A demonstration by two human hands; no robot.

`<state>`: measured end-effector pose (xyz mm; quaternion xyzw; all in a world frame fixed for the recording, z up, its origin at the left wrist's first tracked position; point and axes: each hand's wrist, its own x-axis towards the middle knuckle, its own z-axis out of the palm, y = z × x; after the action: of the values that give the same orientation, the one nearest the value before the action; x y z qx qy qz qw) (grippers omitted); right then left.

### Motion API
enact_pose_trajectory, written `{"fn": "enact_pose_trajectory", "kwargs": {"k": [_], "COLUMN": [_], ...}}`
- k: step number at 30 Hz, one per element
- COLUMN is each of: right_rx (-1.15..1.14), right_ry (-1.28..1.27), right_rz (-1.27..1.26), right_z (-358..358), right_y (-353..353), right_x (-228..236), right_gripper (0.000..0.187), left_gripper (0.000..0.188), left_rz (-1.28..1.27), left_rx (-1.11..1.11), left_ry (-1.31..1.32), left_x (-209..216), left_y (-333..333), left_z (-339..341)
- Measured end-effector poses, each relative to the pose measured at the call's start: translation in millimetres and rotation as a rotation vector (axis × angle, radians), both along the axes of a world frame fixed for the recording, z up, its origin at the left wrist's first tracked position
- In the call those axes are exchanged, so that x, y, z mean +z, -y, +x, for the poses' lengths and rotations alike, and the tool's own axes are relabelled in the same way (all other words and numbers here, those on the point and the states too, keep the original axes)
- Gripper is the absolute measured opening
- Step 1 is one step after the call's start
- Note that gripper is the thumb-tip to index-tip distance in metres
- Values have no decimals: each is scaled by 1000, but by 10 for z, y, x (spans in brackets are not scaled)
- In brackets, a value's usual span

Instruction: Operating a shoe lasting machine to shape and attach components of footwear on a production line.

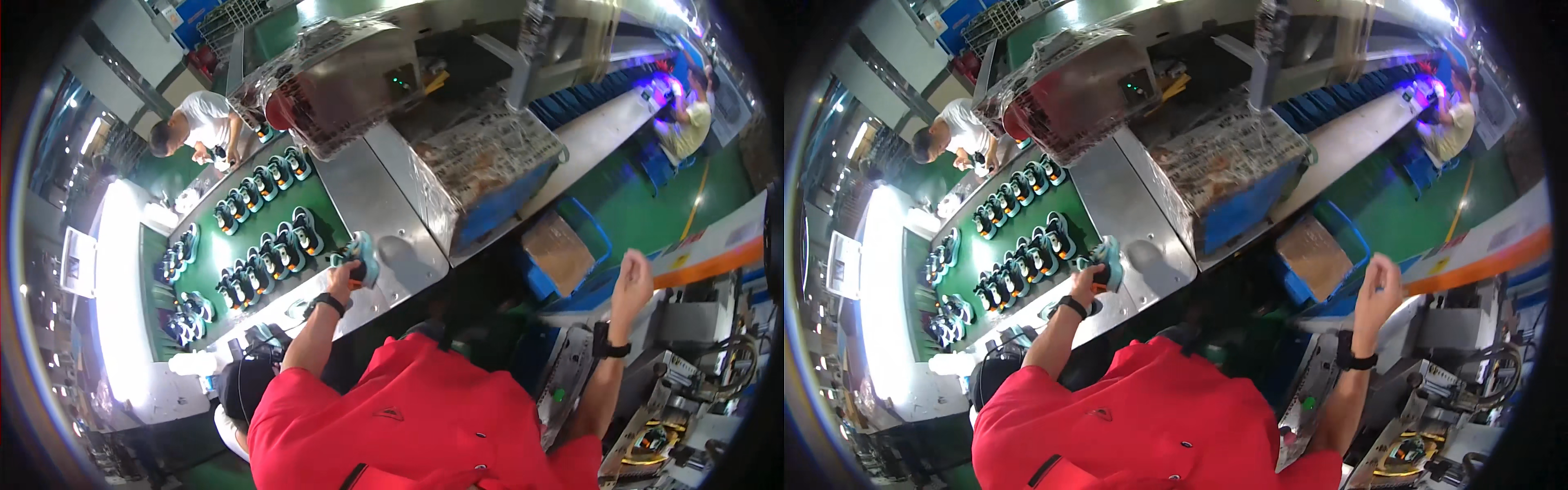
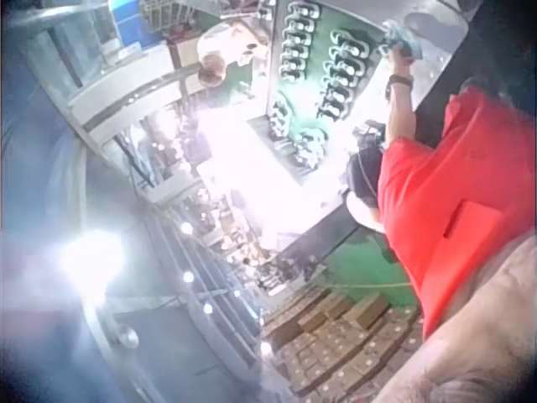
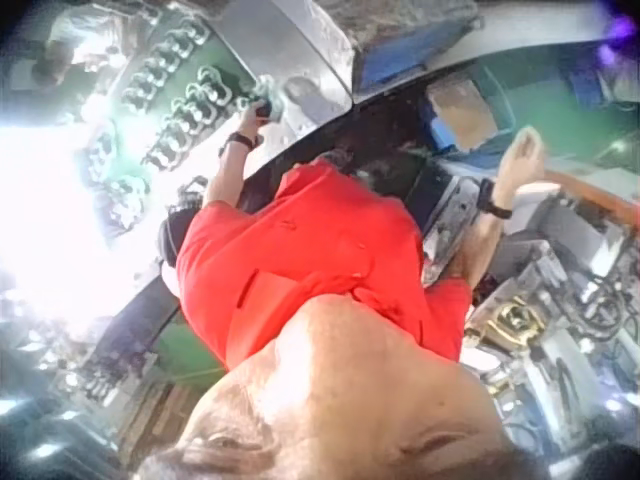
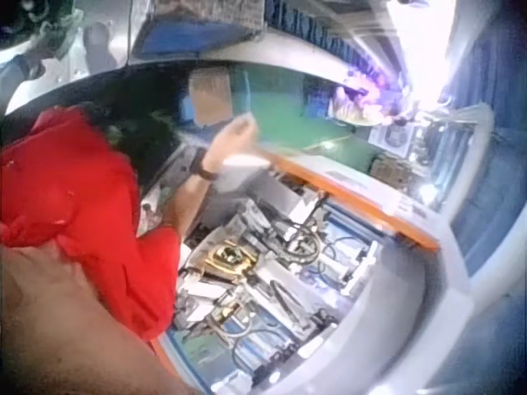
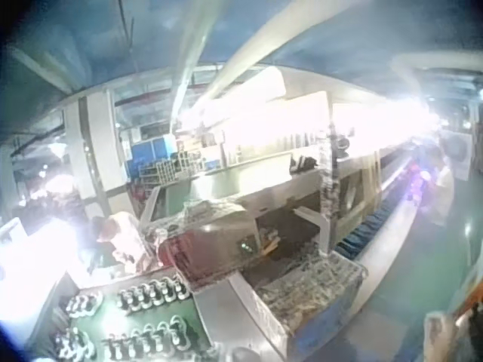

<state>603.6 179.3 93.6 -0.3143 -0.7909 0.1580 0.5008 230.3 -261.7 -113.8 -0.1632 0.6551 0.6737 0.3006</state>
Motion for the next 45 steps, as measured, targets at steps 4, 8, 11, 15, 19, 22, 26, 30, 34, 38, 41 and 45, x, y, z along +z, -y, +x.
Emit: {"fn": "enact_pose_trajectory", "kwargs": {"k": [4,8,11,15,19,22,26,30,34,38,41,45], "right_rx": [178,221,258,201,345,390,453,486,376,366,431,496], "right_ry": [45,119,301,603,830,966,888,706,364,29,-165,-192], "right_rz": [177,346,339,891,1052,1036,1092,1178,910,583,308,-92], "right_z": [-1439,-2789,-3932,-5015,-5764,-6204,-6374,-6354,-5812,-4594,-3680,-2693], "right_y": [74,-11,89,-633,-1520,-1420,-1551,-1019,-356,39,47,151], "right_x": [1096,1862,2282,2335,2528,2457,2341,2495,2797,3439,3450,2924], "right_gripper": [10,14,19,47,78,74,69,51,41,38,33,31], "left_gripper": [29,45,61,78,77,74,74,82,58,49,43,79], "left_rz": [1,-321,-664,-833,-909,-938,-1014,-938,-241,1,485,1001], "left_rx": [277,283,262,79,202,216,170,199,154,-459,-714,-870], "left_ry": [-115,-148,-476,-331,-359,-275,-244,-644,-551,-529,-340,-259], "left_x": [-493,-714,-1648,-1435,-1443,-1577,-1655,-2010,-922,725,1851,2346], "left_y": [173,159,694,66,-75,-38,-23,343,85,-577,-1191,-1898], "left_z": [-934,-1576,-1870,-1973,-1958,-1905,-1870,-1809,-1673,-1181,-691,-286]}}
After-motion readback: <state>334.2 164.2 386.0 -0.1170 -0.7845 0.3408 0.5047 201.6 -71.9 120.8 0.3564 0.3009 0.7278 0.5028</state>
